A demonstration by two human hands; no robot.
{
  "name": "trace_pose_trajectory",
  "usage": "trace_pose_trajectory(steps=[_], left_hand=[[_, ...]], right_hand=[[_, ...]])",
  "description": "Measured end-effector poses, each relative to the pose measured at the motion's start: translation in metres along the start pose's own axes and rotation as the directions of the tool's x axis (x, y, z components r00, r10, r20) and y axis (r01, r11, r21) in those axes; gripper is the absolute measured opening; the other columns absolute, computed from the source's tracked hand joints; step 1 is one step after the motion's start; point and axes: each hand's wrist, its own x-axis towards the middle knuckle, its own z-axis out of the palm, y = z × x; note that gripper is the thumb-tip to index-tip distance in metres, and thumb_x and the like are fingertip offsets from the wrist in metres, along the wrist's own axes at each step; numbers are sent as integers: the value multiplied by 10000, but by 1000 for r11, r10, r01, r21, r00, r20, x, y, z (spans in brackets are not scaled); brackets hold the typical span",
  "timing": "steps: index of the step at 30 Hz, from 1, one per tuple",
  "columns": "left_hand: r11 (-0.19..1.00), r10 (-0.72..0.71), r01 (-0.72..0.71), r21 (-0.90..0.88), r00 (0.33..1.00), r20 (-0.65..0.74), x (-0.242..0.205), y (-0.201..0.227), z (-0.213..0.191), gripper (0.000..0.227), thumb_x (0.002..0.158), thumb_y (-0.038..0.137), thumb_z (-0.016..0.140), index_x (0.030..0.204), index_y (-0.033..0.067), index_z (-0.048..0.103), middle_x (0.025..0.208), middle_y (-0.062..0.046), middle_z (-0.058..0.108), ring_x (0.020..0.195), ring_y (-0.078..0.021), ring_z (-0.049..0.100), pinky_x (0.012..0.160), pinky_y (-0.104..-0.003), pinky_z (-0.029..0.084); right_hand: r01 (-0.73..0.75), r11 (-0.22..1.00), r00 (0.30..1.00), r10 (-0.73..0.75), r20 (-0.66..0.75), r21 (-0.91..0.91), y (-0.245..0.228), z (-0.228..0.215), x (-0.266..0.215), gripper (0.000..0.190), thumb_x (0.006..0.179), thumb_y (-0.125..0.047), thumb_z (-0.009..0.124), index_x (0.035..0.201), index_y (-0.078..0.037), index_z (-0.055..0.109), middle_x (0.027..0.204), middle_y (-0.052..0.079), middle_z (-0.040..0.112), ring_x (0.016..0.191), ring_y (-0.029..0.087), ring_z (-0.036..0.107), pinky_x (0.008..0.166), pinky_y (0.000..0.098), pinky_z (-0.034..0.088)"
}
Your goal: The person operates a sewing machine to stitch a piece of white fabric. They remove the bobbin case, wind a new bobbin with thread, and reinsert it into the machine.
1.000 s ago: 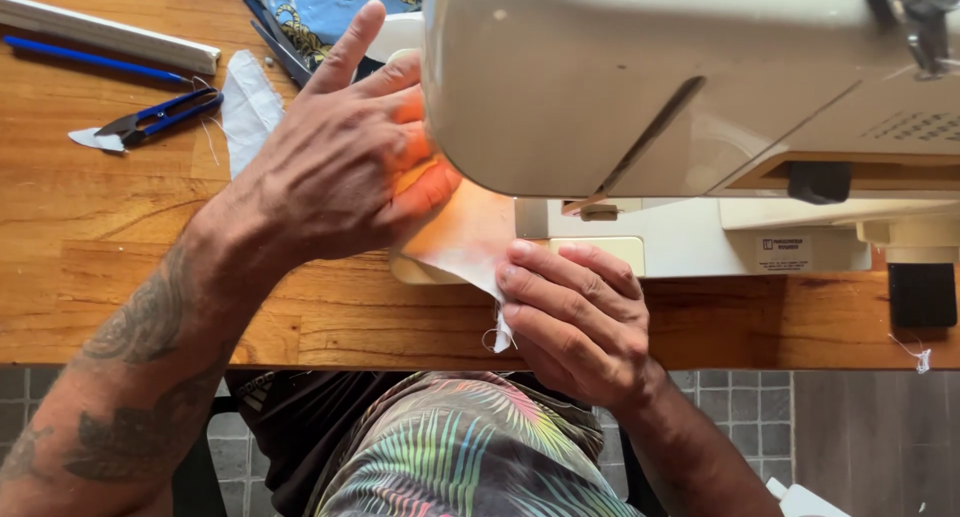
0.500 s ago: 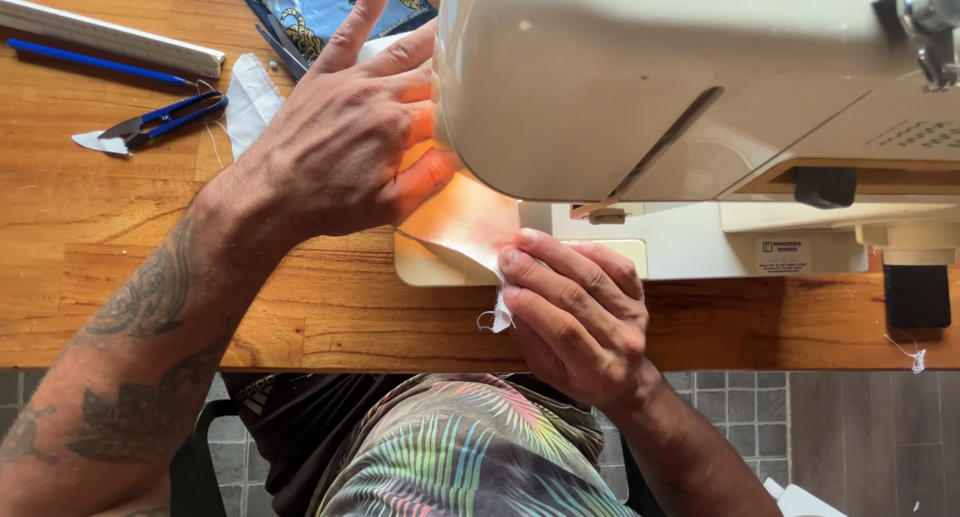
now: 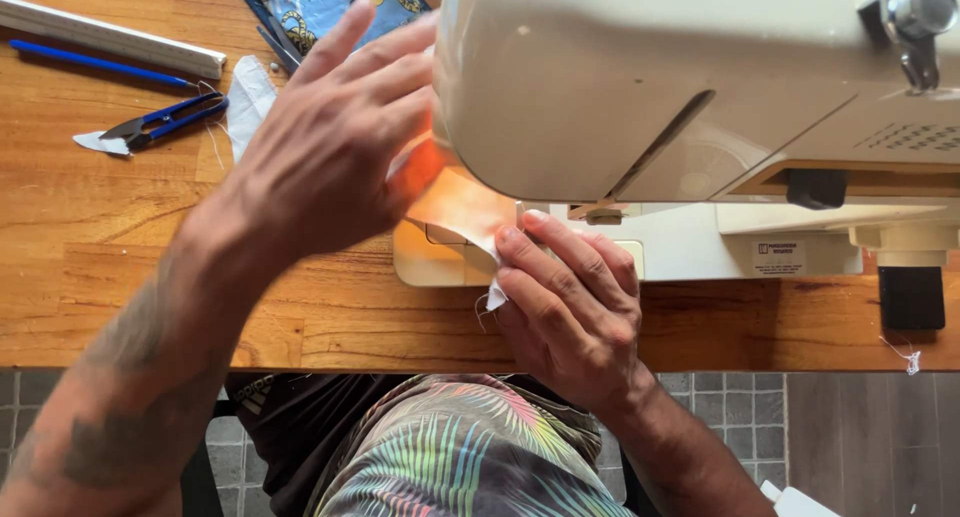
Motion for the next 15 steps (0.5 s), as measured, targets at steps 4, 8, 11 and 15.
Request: trace_pose_trajectory(steps=[4, 8, 11, 15], left_hand=[[998, -3, -6, -56, 989, -150, -14, 45, -9, 242, 1193, 87, 593, 1020, -38, 707, 1224, -270, 781, 1177, -456, 756, 1202, -585, 547], [989, -61, 54, -139, 997, -48, -27, 53, -3, 352, 1236, 255, 554, 1383, 8, 758, 1405, -212, 763, 1428, -434, 704, 1382, -597, 374], [992, -76, 69, -109, 995, -61, -30, 53, -2, 382, 1255, 287, 554, 1398, 2, 765, 1461, -217, 776, 1473, -422, 710, 1403, -588, 326], [994, -92, 87, -67, 993, -77, -28, 51, 5, 323, 1265, 276, 575, 1332, 25, 766, 1435, -187, 803, 1496, -420, 722, 1425, -565, 280]], right_hand=[[-9, 1000, 1000, 9, 28, -29, 1, -2, -1, 104, 1155, -77, 710, 1213, -114, 788, 1421, 108, 843, 1372, 376, 806, 1192, 492, 478], [-1, 997, 999, 4, 50, -71, 0, -3, 1, 131, 1173, -153, 680, 1234, -111, 788, 1426, 115, 841, 1374, 395, 800, 1179, 504, 479], [-9, 995, 999, 14, 47, -104, -3, -2, 4, 131, 1164, -163, 700, 1226, -109, 801, 1437, 115, 836, 1377, 389, 790, 1151, 501, 483], [-32, 990, 997, 40, 61, -136, -2, -3, 1, 163, 1155, -168, 737, 1295, -117, 804, 1476, 114, 821, 1396, 388, 776, 1134, 516, 501]])
